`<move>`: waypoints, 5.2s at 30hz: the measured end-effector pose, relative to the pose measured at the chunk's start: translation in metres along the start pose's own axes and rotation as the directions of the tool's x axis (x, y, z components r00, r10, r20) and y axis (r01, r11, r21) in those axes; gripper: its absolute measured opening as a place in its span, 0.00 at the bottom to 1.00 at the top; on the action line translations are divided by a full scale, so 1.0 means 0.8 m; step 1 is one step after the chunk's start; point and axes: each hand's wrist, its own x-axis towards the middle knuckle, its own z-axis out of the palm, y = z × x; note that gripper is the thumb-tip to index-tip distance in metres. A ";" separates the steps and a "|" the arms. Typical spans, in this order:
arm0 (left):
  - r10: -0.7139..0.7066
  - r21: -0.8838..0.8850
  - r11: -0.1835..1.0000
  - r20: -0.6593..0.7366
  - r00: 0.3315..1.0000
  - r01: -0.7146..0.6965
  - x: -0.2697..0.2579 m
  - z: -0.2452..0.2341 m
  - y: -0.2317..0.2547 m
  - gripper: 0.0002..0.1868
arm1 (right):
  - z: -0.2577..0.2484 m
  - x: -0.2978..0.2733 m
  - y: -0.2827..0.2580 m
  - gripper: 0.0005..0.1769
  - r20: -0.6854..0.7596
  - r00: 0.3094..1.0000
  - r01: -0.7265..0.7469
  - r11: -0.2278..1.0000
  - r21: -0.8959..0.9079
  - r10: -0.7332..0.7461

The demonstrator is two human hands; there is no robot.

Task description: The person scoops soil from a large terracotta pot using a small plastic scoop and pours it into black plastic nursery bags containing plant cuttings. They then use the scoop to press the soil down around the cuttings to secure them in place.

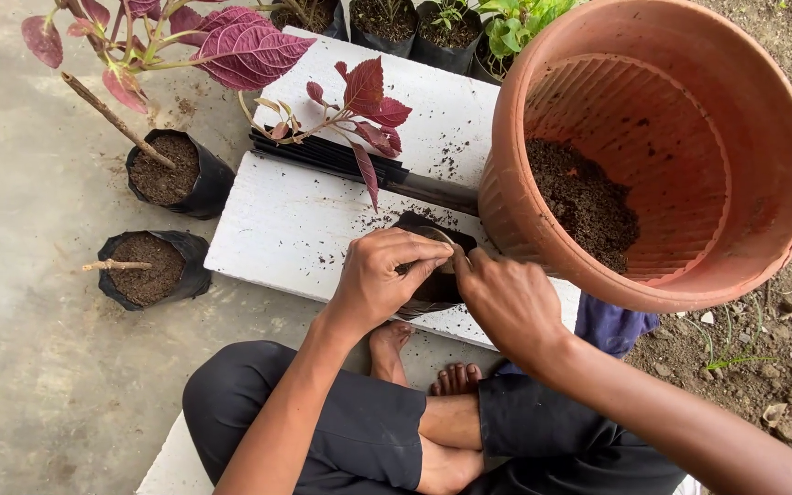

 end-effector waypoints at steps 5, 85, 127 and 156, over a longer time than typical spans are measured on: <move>-0.022 -0.008 1.000 0.009 1.000 0.022 -0.001 -0.001 0.001 0.07 | 0.018 -0.006 0.000 0.26 -0.056 0.997 -0.047 0.999 -0.015 0.046; 0.135 0.238 0.959 0.090 0.987 -0.154 0.093 -0.019 0.087 0.18 | -0.036 -0.102 0.168 0.18 -0.260 0.845 -0.381 0.867 0.322 0.468; -0.100 0.373 0.927 0.348 0.932 -0.040 0.139 0.033 0.036 0.26 | 0.059 0.129 0.251 0.26 0.421 0.886 -0.250 0.964 0.087 0.192; -0.295 0.402 0.904 0.340 0.893 0.146 0.151 0.024 0.052 0.23 | -0.001 0.088 0.308 0.32 0.271 0.909 -0.417 0.642 0.644 0.318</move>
